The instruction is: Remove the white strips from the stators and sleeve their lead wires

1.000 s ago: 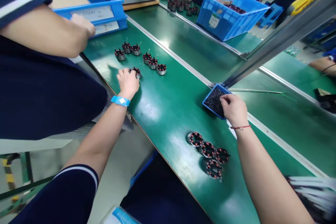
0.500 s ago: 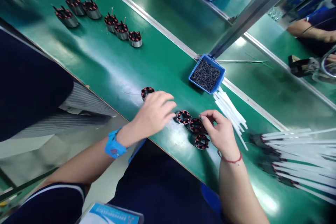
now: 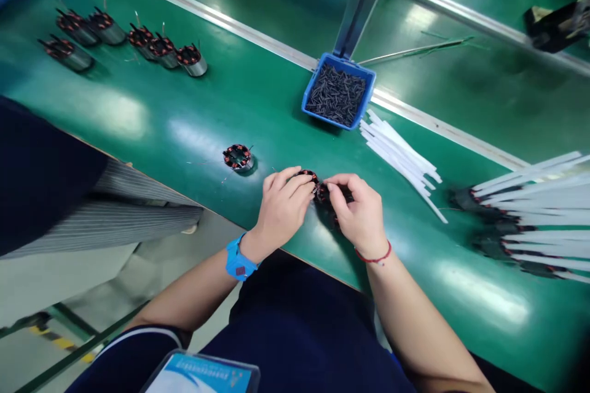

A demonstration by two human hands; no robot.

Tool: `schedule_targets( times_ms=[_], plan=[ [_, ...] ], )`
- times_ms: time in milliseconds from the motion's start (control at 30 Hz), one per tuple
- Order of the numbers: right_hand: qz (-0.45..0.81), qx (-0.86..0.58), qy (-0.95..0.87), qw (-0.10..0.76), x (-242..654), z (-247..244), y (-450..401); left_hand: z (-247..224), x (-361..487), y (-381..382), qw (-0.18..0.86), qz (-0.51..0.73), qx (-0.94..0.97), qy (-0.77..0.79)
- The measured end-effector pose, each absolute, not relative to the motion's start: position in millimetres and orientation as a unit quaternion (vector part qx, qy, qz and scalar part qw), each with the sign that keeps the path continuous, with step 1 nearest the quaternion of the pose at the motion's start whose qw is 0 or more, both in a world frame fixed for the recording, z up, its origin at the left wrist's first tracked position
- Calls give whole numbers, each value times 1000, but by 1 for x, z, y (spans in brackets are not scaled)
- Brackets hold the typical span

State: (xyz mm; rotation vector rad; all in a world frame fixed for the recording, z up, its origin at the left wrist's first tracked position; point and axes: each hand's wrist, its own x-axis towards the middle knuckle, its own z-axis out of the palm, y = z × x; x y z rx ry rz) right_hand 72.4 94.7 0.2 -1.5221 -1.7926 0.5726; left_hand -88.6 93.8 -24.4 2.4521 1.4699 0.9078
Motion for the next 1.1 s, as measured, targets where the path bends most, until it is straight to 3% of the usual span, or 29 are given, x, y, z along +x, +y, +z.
schedule_targets(
  times_ms=[333,567,700,900,1100],
  plan=[
    [239,-574,-683,382,76,-1,94,-31,-83,92,-9,316,822,474],
    [236,-568,-688,385,76,-2,95,-17,-80,92,-35,220,853,471],
    [264,-574,-666,396,77,-1,95,-12,-89,96,5,220,861,459],
    [337,-579,-595,443,80,-1,94,-2,-146,119,50,322,785,527],
    [384,-571,-540,485,80,5,96,-8,-185,115,57,188,810,552]
  ],
)
